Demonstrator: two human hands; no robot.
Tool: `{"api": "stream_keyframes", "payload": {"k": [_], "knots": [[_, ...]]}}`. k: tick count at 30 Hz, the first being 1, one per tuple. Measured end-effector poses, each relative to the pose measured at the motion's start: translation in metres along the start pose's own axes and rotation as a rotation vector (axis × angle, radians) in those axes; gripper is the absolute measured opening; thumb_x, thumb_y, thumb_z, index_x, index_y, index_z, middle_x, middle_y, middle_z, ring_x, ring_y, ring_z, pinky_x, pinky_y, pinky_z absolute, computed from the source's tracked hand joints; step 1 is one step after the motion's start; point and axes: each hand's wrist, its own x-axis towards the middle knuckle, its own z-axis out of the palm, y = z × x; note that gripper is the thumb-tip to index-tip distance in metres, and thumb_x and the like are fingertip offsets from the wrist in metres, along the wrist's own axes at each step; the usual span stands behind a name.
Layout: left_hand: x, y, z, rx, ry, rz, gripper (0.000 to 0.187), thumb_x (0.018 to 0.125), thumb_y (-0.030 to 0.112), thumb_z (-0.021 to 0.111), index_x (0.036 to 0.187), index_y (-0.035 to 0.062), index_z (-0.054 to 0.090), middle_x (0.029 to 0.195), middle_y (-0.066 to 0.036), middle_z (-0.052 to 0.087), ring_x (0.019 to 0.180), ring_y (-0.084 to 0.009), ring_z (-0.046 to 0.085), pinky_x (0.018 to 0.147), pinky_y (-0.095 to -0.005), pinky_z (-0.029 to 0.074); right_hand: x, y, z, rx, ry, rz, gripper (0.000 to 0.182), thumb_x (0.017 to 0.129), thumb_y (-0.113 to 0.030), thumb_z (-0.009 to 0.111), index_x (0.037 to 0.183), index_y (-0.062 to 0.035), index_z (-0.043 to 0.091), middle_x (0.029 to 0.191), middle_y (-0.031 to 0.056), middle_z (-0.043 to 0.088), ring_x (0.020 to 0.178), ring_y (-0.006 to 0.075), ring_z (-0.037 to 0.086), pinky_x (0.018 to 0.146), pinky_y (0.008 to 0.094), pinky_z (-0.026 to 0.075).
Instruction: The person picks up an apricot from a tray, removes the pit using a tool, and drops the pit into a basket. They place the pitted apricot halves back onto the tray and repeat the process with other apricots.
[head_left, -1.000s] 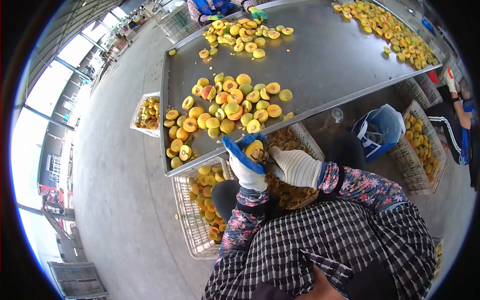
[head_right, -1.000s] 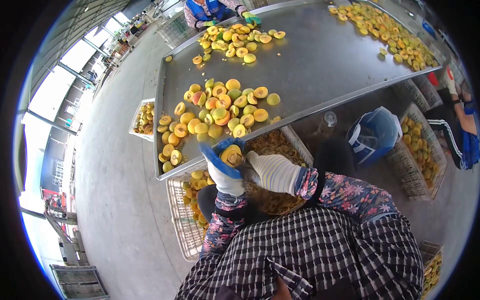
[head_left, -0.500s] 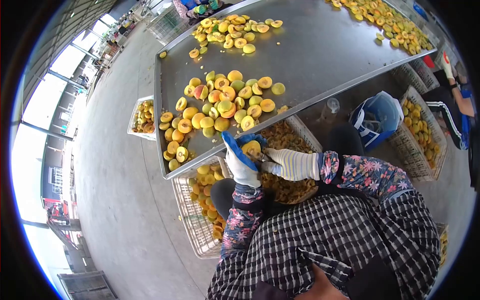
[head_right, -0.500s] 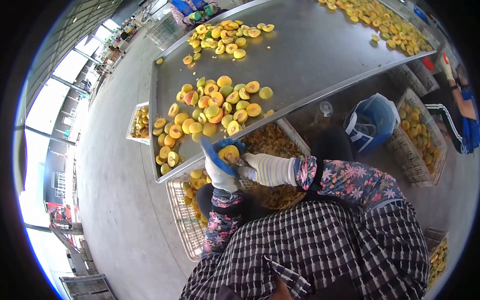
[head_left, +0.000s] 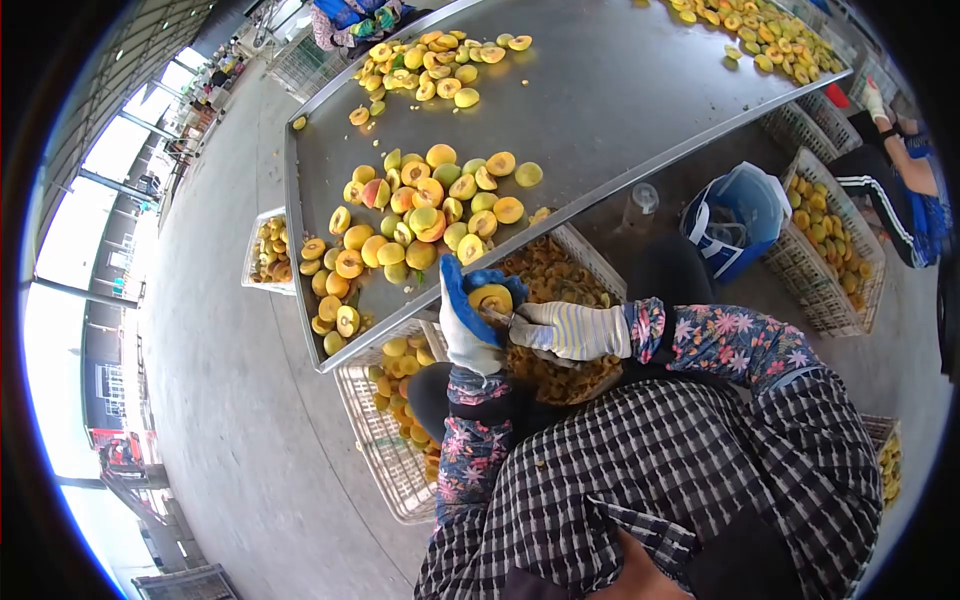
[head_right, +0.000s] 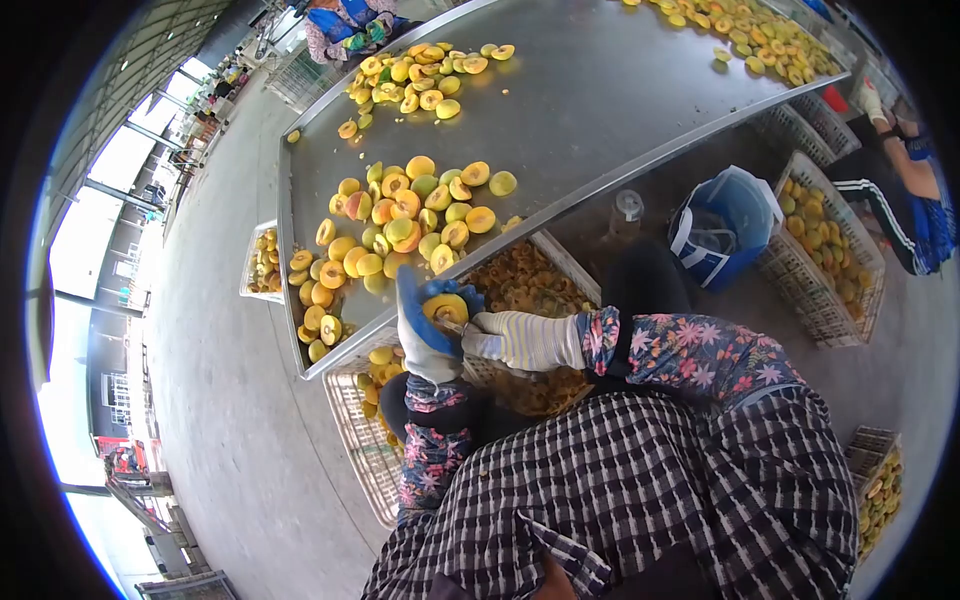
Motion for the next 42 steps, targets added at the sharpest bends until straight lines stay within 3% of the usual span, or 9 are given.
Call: {"api": "stream_keyframes", "payload": {"k": [5, 10, 13, 14, 18, 29, 34, 37, 42], "knots": [[0.0, 0.0, 0.005, -0.08, -0.009, -0.075, 0.039, 0.099, 0.046, 0.055, 0.1, 0.0074, 0.056, 0.081, -0.009, 0.059, 0.072, -0.0328, 0.065, 0.071, -0.0521, 0.058, 0.011, 0.026, -0.006, -0.231, 0.087, -0.387, 0.026, 0.103, -0.03, 0.052, 0.112, -0.0053, 0.055, 0.085, 0.0003, 0.055, 0.079, 0.0112, 0.056, 0.07, 0.0254, 0.044], [0.003, -0.002, 0.009, -0.047, -0.044, -0.119, 0.037, 0.098, 0.045, 0.058, 0.101, 0.0077, 0.058, 0.079, -0.007, 0.06, 0.071, -0.0318, 0.065, 0.07, -0.0518, 0.059, -0.007, 0.003, -0.005, 0.319, -0.057, 0.067, 0.042, 0.099, -0.052, 0.052, 0.1, -0.0095, 0.053, 0.065, -0.0017, 0.048, 0.043, 0.0082, 0.044, 0.038, 0.0245, 0.038], [0.004, -0.006, 0.009, -0.175, -0.058, -0.152, 0.037, 0.097, 0.046, 0.059, 0.091, 0.0099, 0.058, 0.078, -0.007, 0.059, 0.071, -0.0305, 0.065, 0.068, -0.0497, 0.06, -0.006, 0.01, 0.003, 0.252, 0.048, -0.001, 0.039, 0.1, -0.048, 0.054, 0.102, -0.0083, 0.053, 0.07, -0.0014, 0.052, 0.051, 0.0106, 0.051, 0.047, 0.0283, 0.044], [0.003, -0.007, 0.012, -0.157, -0.054, -0.139, 0.039, 0.096, 0.049, 0.059, 0.084, 0.0122, 0.057, 0.078, -0.006, 0.06, 0.073, -0.03, 0.065, 0.069, -0.0487, 0.059, 0.021, 0.05, 0.004, -0.152, 0.274, -0.596, 0.034, 0.101, -0.038, 0.055, 0.106, -0.005, 0.052, 0.077, 0.0062, 0.059, 0.064, 0.0226, 0.061, 0.06, 0.0363, 0.049], [0.008, -0.016, 0.008, -0.198, -0.042, -0.108, 0.038, 0.097, 0.049, 0.056, 0.092, 0.0117, 0.055, 0.082, -0.007, 0.061, 0.077, -0.0328, 0.066, 0.073, -0.0504, 0.059, 0.001, 0.033, 0.003, -0.537, 0.324, -0.483, 0.028, 0.101, -0.024, 0.052, 0.112, 0.0013, 0.047, 0.089, 0.0234, 0.062, 0.084, 0.0432, 0.063, 0.071, 0.0446, 0.049], [0.01, 0.005, -0.016, -0.459, 0.067, -0.042, 0.035, 0.101, 0.041, 0.052, 0.103, 0.0065, 0.056, 0.094, -0.008, 0.062, 0.088, -0.0277, 0.063, 0.087, -0.0468, 0.055, -0.026, 0.034, -0.026, -1.05, 0.123, -0.218, 0.036, 0.098, -0.036, 0.053, 0.113, -0.0032, 0.05, 0.076, 0.0226, 0.065, 0.076, 0.0437, 0.065, 0.069, 0.049, 0.05], [0.012, 0.087, -0.086, 0.712, 0.119, 0.488, 0.035, 0.103, 0.028, 0.052, 0.105, -0.0026, 0.068, 0.094, -0.011, 0.071, 0.091, -0.0203, 0.068, 0.079, -0.0303, 0.053, -0.031, 0.03, -0.033, -1.268, 0.068, 0.097, 0.044, 0.098, -0.041, 0.051, 0.114, -0.0011, 0.055, 0.082, 0.0218, 0.069, 0.082, 0.0408, 0.067, 0.075, 0.049, 0.052], [0.019, 0.12, -0.109, 1.518, 0.265, 0.416, 0.036, 0.096, 0.034, 0.059, 0.107, 0.0017, 0.069, 0.097, -0.015, 0.072, 0.093, -0.0286, 0.069, 0.081, -0.0358, 0.051, -0.026, 0.033, -0.03, -1.266, 0.069, 0.077, 0.043, 0.097, -0.04, 0.052, 0.114, -0.0005, 0.054, 0.083, 0.022, 0.069, 0.082, 0.0404, 0.067, 0.075, 0.0488, 0.052], [0.07, 0.096, -0.056, 1.7, 0.114, 0.238, 0.053, 0.092, 0.051, 0.054, 0.119, 0.0073, 0.067, 0.111, -0.017, 0.07, 0.106, -0.0322, 0.065, 0.091, -0.039, 0.048, -0.016, 0.029, -0.027, -1.245, 0.088, 0.025, 0.043, 0.097, -0.04, 0.053, 0.114, -0.0007, 0.054, 0.084, 0.0219, 0.069, 0.082, 0.0406, 0.067, 0.074, 0.0491, 0.052]]}}
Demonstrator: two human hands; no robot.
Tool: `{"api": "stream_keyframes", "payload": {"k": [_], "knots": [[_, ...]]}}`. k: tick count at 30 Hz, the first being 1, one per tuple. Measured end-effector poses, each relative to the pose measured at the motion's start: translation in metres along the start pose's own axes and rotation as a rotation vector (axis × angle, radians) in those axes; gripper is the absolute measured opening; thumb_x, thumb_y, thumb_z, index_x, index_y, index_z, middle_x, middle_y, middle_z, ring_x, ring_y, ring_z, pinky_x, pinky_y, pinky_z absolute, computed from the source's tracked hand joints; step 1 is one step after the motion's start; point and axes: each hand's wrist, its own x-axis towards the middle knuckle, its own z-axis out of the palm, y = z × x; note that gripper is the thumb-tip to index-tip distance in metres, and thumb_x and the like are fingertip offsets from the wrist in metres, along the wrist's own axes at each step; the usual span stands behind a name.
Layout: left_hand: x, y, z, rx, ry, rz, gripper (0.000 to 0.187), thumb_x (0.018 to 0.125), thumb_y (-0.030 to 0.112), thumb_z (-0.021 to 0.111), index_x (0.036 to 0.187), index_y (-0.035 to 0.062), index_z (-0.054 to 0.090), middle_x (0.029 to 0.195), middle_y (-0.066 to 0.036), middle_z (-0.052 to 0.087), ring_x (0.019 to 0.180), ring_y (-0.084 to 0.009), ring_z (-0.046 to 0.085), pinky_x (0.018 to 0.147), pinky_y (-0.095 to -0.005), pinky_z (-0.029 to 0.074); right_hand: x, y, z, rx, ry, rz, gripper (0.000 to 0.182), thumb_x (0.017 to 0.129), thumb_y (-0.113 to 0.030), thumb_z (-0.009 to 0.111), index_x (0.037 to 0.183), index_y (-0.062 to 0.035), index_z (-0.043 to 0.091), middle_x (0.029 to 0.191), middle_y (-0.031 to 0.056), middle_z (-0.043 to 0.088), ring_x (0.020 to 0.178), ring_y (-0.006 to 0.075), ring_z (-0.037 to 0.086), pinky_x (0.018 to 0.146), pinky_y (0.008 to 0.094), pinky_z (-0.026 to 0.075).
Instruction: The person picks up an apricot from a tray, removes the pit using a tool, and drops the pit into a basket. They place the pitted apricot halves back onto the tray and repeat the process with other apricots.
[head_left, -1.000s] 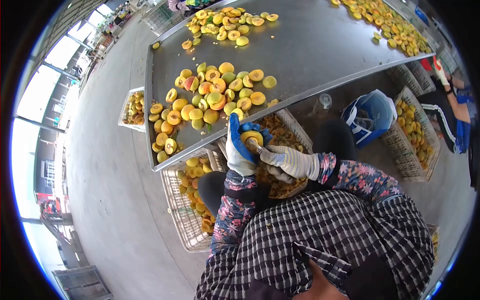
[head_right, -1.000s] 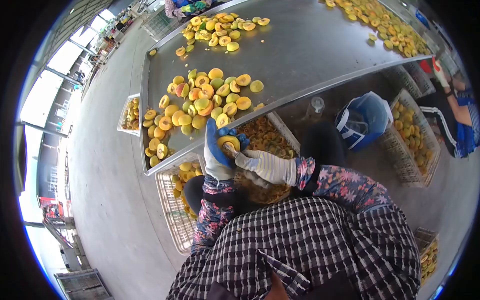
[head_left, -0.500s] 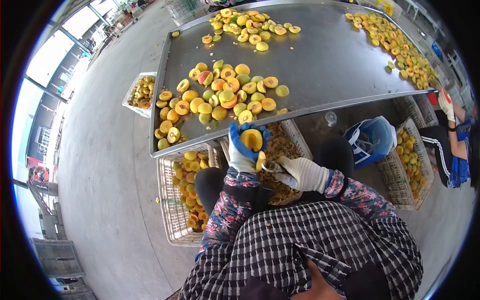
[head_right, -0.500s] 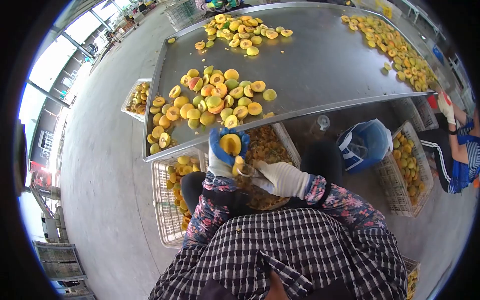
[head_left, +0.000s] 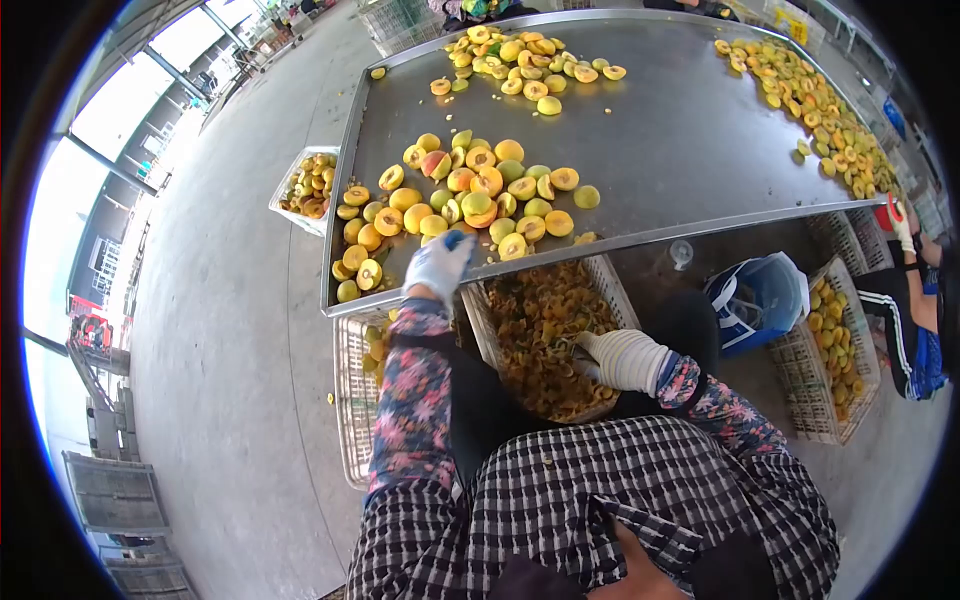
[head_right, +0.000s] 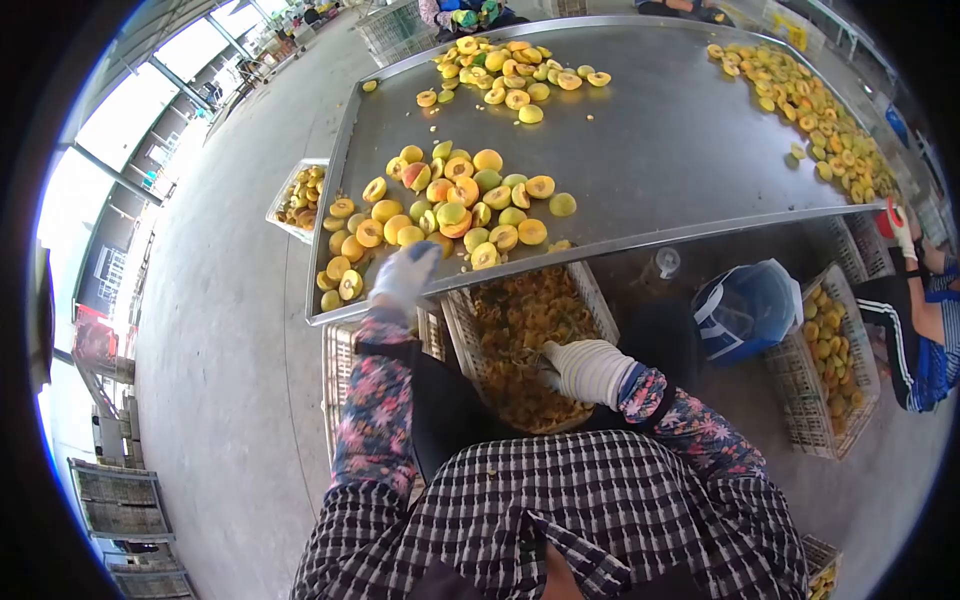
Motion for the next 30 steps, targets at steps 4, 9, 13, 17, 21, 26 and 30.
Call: {"api": "stream_keyframes", "payload": {"k": [4, 9, 13, 17, 21, 26, 30], "knots": [[0.055, 0.03, 0.067, 0.375, -0.269, -0.21, 0.082, 0.086, 0.077, 0.041, 0.128, 0.0105, 0.064, 0.132, -0.014, 0.063, 0.125, -0.031, 0.057, 0.108, -0.0474, 0.035, 0.0, -0.001, -0.005, 0.028, 0.028, -0.024, 0.045, 0.097, -0.043, 0.051, 0.116, -0.0019, 0.053, 0.085, 0.0223, 0.069, 0.083, 0.0411, 0.067, 0.073, 0.0489, 0.052], [0.058, 0.04, 0.095, 0.187, -0.175, -0.22, 0.085, 0.079, 0.074, 0.06, 0.138, 0.013, 0.056, 0.134, -0.01, 0.062, 0.125, -0.0294, 0.057, 0.102, -0.0418, 0.044, -0.007, 0.005, -0.007, 0.034, 0.019, 0.046, 0.047, 0.097, -0.043, 0.05, 0.116, -0.0004, 0.054, 0.087, 0.0245, 0.068, 0.084, 0.0415, 0.067, 0.076, 0.0484, 0.052], [0.057, 0.029, 0.104, -0.491, 0.157, -0.113, 0.067, 0.075, 0.032, 0.085, 0.127, 0.0005, 0.055, 0.114, -0.013, 0.068, 0.106, -0.0243, 0.066, 0.089, -0.0323, 0.051, -0.01, 0.02, -0.001, 0.18, 0.2, -0.034, 0.043, 0.096, -0.037, 0.055, 0.118, 0.0005, 0.053, 0.088, 0.0254, 0.068, 0.086, 0.0418, 0.066, 0.076, 0.047, 0.051], [0.017, 0.035, 0.08, -1.778, -0.017, 0.066, 0.023, 0.091, 0.01, 0.069, 0.112, 0.0114, 0.059, 0.099, -0.003, 0.066, 0.089, -0.0165, 0.065, 0.077, -0.0331, 0.057, -0.01, 0.01, -0.017, 0.627, 0.335, -0.095, 0.038, 0.098, -0.034, 0.057, 0.115, -0.0003, 0.054, 0.086, 0.0209, 0.066, 0.079, 0.0366, 0.066, 0.071, 0.0415, 0.05], [-0.031, 0.043, 0.075, -1.914, -0.08, 0.016, 0.033, 0.099, 0.037, 0.058, 0.121, 0.0127, 0.059, 0.11, -0.002, 0.062, 0.093, -0.017, 0.064, 0.077, -0.0352, 0.058, -0.004, -0.014, -0.038, 0.816, 0.416, -0.145, 0.035, 0.099, -0.032, 0.056, 0.117, -0.0018, 0.053, 0.086, 0.0188, 0.065, 0.079, 0.0331, 0.067, 0.07, 0.0398, 0.05], [-0.061, 0.054, 0.072, -2.01, -0.236, -0.024, 0.064, 0.095, 0.063, 0.048, 0.117, 0.0034, 0.059, 0.103, -0.011, 0.063, 0.09, -0.0244, 0.063, 0.077, -0.0345, 0.055, 0.012, -0.035, -0.048, 0.304, 0.633, -0.255, 0.03, 0.095, -0.026, 0.061, 0.111, -0.0018, 0.052, 0.084, 0.0189, 0.067, 0.075, 0.0365, 0.067, 0.064, 0.043, 0.052], [-0.082, 0.065, 0.076, -1.612, 0.059, 0.212, 0.065, 0.101, 0.061, 0.036, 0.116, 0.0011, 0.059, 0.107, -0.012, 0.064, 0.093, -0.0238, 0.064, 0.083, -0.0367, 0.057, 0.019, -0.039, -0.046, 0.059, 0.701, -0.247, 0.028, 0.093, -0.025, 0.062, 0.106, -0.0024, 0.052, 0.079, 0.0178, 0.067, 0.07, 0.039, 0.066, 0.061, 0.0473, 0.053]]}}
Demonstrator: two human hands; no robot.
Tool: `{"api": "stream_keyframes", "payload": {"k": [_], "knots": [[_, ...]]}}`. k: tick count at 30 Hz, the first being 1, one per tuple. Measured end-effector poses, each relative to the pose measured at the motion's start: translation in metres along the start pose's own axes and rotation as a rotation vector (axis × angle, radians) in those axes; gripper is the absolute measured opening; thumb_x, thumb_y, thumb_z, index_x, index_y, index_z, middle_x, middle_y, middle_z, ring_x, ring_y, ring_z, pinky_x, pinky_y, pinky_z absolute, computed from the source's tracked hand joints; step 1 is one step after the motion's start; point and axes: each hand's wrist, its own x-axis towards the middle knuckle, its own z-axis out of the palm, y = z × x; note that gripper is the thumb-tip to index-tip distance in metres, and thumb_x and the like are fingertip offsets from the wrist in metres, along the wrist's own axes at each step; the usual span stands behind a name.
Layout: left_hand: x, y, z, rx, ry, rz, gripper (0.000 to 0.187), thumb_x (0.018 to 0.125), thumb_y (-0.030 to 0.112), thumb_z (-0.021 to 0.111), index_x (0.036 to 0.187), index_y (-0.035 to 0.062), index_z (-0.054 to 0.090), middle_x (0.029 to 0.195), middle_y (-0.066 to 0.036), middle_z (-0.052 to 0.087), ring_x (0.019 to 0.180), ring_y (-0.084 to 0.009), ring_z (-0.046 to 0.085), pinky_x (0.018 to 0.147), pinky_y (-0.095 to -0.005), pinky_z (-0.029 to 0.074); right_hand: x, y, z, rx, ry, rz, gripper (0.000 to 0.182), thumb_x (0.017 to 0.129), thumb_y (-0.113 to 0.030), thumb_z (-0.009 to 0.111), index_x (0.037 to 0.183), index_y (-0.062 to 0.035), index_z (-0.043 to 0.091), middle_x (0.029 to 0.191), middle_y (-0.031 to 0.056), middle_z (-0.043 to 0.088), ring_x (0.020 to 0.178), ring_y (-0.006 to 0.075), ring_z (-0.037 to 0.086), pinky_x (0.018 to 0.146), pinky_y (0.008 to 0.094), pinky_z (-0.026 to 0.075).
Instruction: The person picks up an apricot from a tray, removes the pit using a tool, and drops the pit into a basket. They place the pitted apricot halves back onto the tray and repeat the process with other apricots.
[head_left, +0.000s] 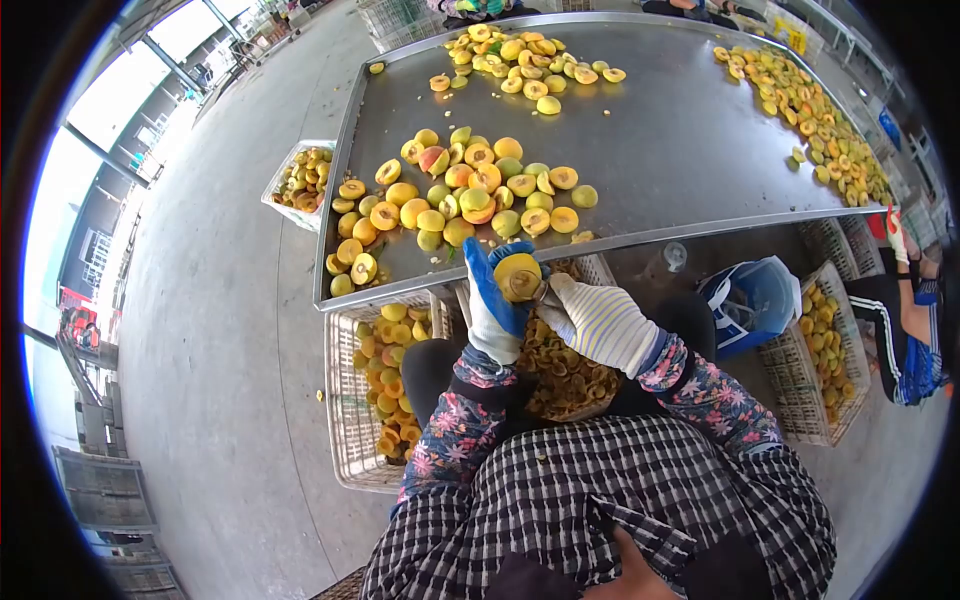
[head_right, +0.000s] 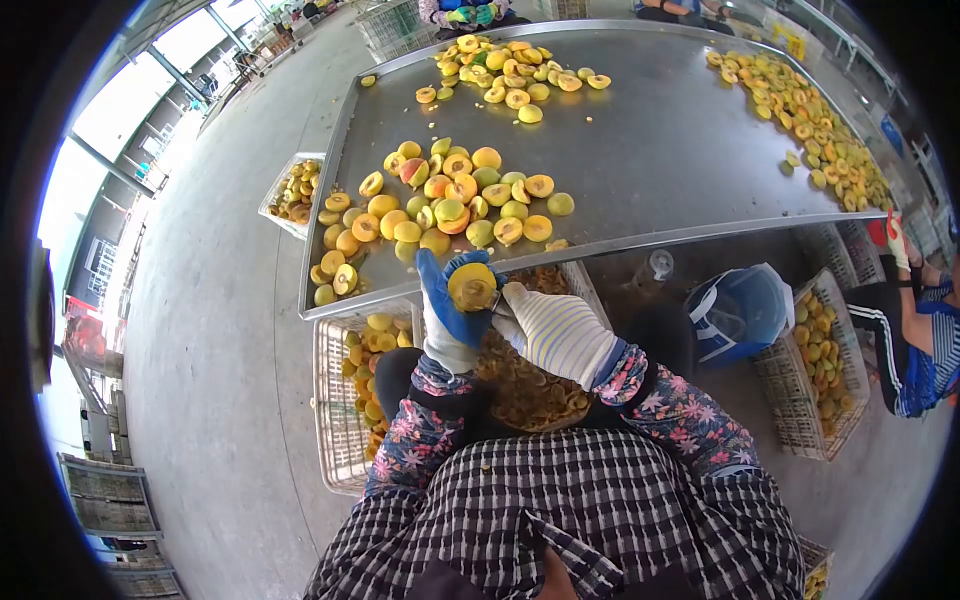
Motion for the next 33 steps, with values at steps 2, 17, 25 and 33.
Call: {"api": "stream_keyframes", "payload": {"k": [2, 17, 25, 33], "knots": [[-0.011, 0.011, 0.013, 0.095, 0.036, 0.083, 0.068, 0.101, 0.061, 0.033, 0.116, -0.0001, 0.059, 0.107, -0.012, 0.064, 0.092, -0.0235, 0.065, 0.084, -0.0371, 0.057, -0.001, 0.001, 0.006, -0.035, 0.003, -0.013, 0.028, 0.093, -0.025, 0.062, 0.106, -0.0027, 0.052, 0.078, 0.0176, 0.067, 0.07, 0.039, 0.066, 0.061, 0.0474, 0.052], [-0.009, 0.01, -0.014, 0.669, -0.125, 0.244, 0.042, 0.096, 0.011, 0.06, 0.132, -0.0027, 0.046, 0.107, -0.014, 0.066, 0.095, -0.0249, 0.065, 0.087, -0.0335, 0.053, 0.006, 0.014, 0.004, -0.067, -0.257, -0.018, 0.029, 0.094, -0.024, 0.058, 0.107, 0.0011, 0.05, 0.075, 0.0192, 0.065, 0.069, 0.0397, 0.065, 0.058, 0.0485, 0.05], [-0.007, 0.021, -0.018, 0.906, -0.334, 0.446, 0.07, 0.083, -0.004, 0.072, 0.142, -0.0019, 0.036, 0.126, -0.014, 0.062, 0.108, -0.0221, 0.064, 0.093, -0.0327, 0.051, 0.0, 0.016, 0.004, 0.124, -0.011, -0.032, 0.029, 0.094, -0.022, 0.061, 0.11, -0.0003, 0.05, 0.084, 0.0155, 0.068, 0.073, 0.0353, 0.068, 0.063, 0.0427, 0.054], [-0.006, 0.013, 0.0, 0.122, -0.219, 0.091, 0.045, 0.087, -0.01, 0.061, 0.13, -0.0021, 0.053, 0.118, -0.014, 0.062, 0.11, -0.0249, 0.062, 0.093, -0.0409, 0.056, -0.003, 0.005, -0.001, 0.027, -0.097, 0.093, 0.032, 0.094, -0.025, 0.062, 0.109, 0.0015, 0.051, 0.084, 0.0161, 0.07, 0.073, 0.0345, 0.069, 0.062, 0.0432, 0.055]]}}
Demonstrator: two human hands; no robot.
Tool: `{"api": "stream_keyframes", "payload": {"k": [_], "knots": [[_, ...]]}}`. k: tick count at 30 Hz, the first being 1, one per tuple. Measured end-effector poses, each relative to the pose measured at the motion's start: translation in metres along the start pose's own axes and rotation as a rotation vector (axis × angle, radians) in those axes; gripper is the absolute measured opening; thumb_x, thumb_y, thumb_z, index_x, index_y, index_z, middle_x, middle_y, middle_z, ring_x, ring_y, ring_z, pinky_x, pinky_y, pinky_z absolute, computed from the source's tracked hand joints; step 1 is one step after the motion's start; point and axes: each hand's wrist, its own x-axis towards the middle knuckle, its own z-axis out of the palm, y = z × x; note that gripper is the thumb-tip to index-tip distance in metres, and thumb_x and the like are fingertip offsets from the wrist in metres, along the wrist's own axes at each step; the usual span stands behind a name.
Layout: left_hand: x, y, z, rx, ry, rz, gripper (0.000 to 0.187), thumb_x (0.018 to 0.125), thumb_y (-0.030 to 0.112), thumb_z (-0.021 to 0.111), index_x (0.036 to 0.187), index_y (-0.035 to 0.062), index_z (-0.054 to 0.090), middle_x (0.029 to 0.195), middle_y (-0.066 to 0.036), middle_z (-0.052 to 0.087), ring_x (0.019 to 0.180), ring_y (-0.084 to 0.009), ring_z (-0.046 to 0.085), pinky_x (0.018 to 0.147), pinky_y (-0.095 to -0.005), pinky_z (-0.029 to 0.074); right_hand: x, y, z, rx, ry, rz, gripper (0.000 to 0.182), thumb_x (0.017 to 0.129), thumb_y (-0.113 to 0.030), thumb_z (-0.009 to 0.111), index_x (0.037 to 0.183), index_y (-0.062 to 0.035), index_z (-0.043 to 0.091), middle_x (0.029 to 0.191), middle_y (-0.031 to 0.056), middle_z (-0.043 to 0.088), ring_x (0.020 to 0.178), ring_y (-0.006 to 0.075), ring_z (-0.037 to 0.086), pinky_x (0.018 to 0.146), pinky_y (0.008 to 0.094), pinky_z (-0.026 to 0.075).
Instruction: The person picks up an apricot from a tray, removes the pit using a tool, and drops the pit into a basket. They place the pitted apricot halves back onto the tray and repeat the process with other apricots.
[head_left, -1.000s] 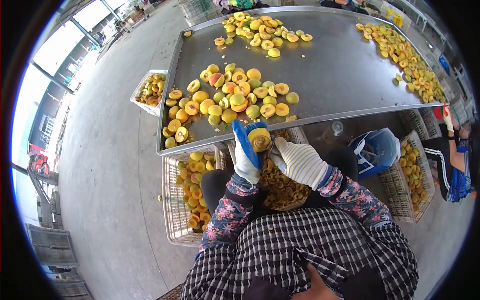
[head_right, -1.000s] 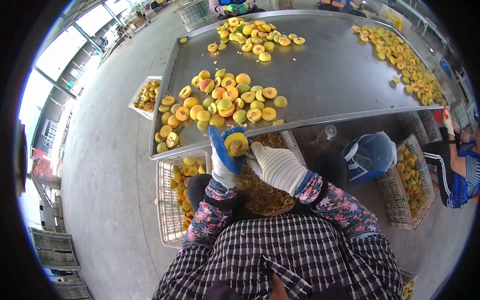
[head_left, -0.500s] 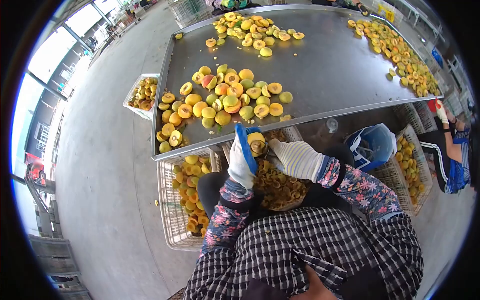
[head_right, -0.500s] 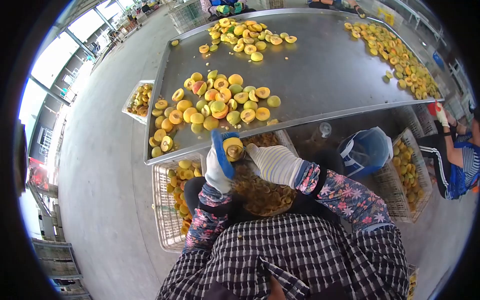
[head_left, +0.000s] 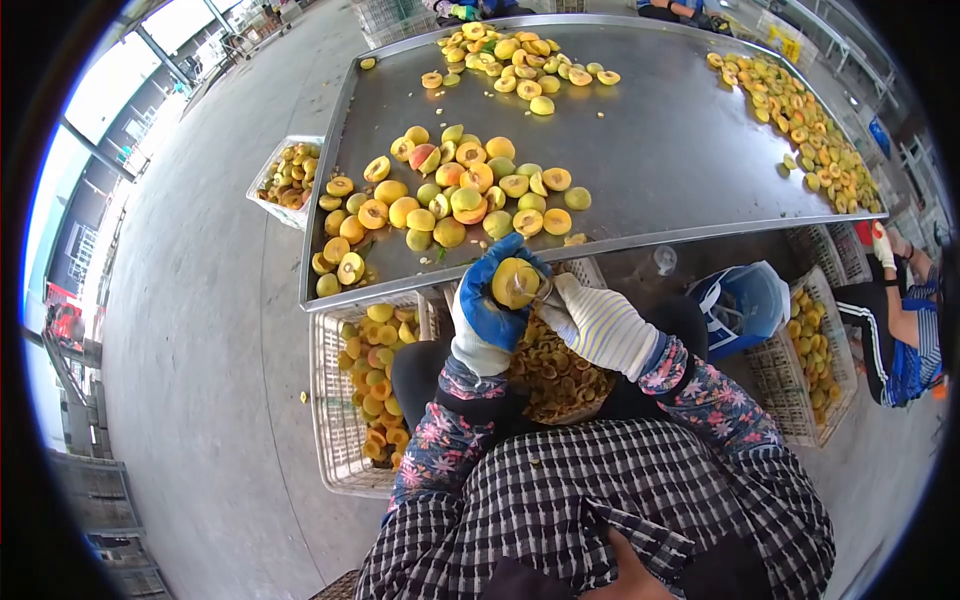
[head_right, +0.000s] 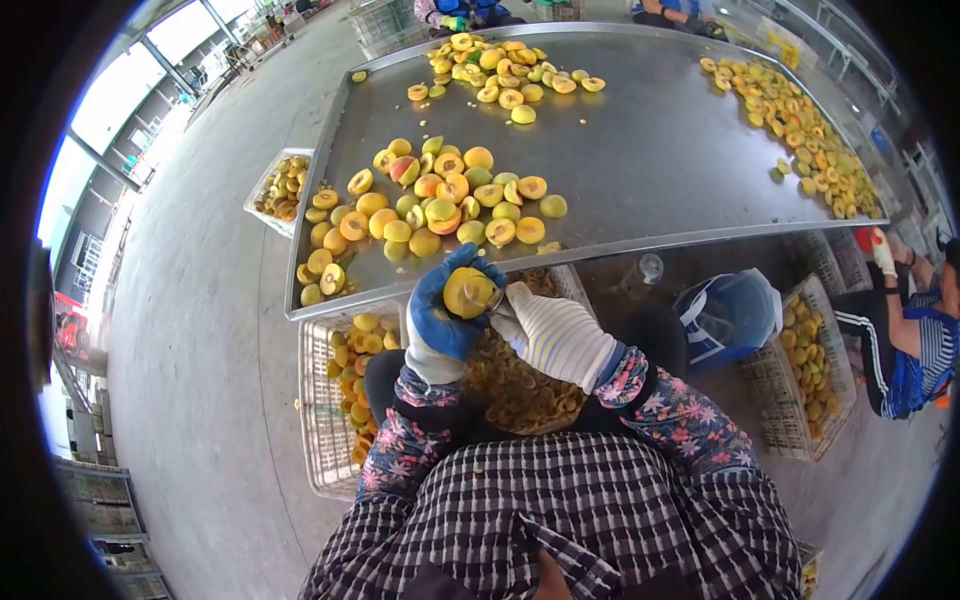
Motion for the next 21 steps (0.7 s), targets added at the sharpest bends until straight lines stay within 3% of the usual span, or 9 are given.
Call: {"api": "stream_keyframes", "payload": {"k": [3, 5, 7, 10, 13, 19, 21], "knots": [[-0.004, -0.001, 0.002, 0.228, -0.05, 0.1, 0.027, 0.102, 0.013, 0.048, 0.122, -0.0037, 0.055, 0.112, -0.012, 0.062, 0.106, -0.0263, 0.063, 0.098, -0.0393, 0.052, 0.0, 0.001, 0.006, -0.054, 0.034, -0.057, 0.03, 0.093, -0.025, 0.061, 0.106, 0.0001, 0.051, 0.08, 0.0181, 0.069, 0.071, 0.0362, 0.068, 0.06, 0.0452, 0.054], [-0.003, -0.008, 0.001, -0.097, 0.03, 0.022, 0.023, 0.103, 0.016, 0.049, 0.113, -0.003, 0.057, 0.104, -0.011, 0.063, 0.1, -0.0277, 0.065, 0.096, -0.0408, 0.053, 0.002, -0.002, 0.004, -0.108, -0.01, -0.059, 0.031, 0.092, -0.025, 0.062, 0.106, 0.0001, 0.051, 0.079, 0.0183, 0.068, 0.07, 0.0373, 0.067, 0.06, 0.0454, 0.054], [0.002, -0.003, 0.001, -0.832, 0.237, -0.371, 0.031, 0.104, 0.03, 0.049, 0.101, -0.0001, 0.057, 0.092, -0.01, 0.062, 0.089, -0.0295, 0.065, 0.091, -0.0429, 0.055, 0.001, -0.009, 0.001, -0.173, -0.107, -0.024, 0.032, 0.09, -0.023, 0.064, 0.106, 0.0008, 0.051, 0.081, 0.0187, 0.067, 0.071, 0.0388, 0.067, 0.06, 0.0451, 0.054], [-0.003, -0.005, 0.004, -0.496, 0.222, -0.235, 0.041, 0.103, 0.042, 0.049, 0.099, 0.002, 0.057, 0.09, -0.01, 0.062, 0.087, -0.0279, 0.064, 0.087, -0.0413, 0.055, -0.002, -0.009, 0.007, -0.128, -0.106, -0.035, 0.035, 0.09, -0.023, 0.063, 0.108, 0.0025, 0.049, 0.079, 0.0203, 0.066, 0.068, 0.0402, 0.066, 0.059, 0.0459, 0.053], [0.0, -0.009, 0.009, -0.552, 0.415, -0.249, 0.043, 0.102, 0.046, 0.049, 0.094, 0.0045, 0.056, 0.089, -0.01, 0.06, 0.088, -0.0291, 0.062, 0.087, -0.0454, 0.054, -0.003, -0.007, 0.017, -0.111, -0.084, 0.001, 0.034, 0.092, -0.023, 0.057, 0.112, 0.0034, 0.049, 0.076, 0.0214, 0.066, 0.068, 0.0402, 0.065, 0.06, 0.049, 0.051], [-0.003, -0.007, 0.019, -0.511, 0.455, -0.203, 0.043, 0.101, 0.047, 0.05, 0.097, 0.0041, 0.056, 0.089, -0.009, 0.059, 0.088, -0.0283, 0.063, 0.088, -0.0448, 0.054, -0.001, 0.0, 0.014, 0.025, -0.145, -0.025, 0.035, 0.092, -0.022, 0.061, 0.112, 0.0037, 0.046, 0.077, 0.0217, 0.065, 0.07, 0.0424, 0.065, 0.059, 0.0482, 0.051], [-0.003, -0.003, 0.015, -0.403, 0.313, -0.179, 0.033, 0.1, 0.035, 0.057, 0.103, 0.0022, 0.055, 0.091, -0.008, 0.061, 0.091, -0.0262, 0.064, 0.089, -0.0414, 0.054, 0.004, 0.003, 0.004, 0.023, -0.116, -0.064, 0.034, 0.093, -0.023, 0.061, 0.111, 0.0019, 0.046, 0.076, 0.0209, 0.064, 0.07, 0.0422, 0.065, 0.059, 0.0481, 0.051]]}}
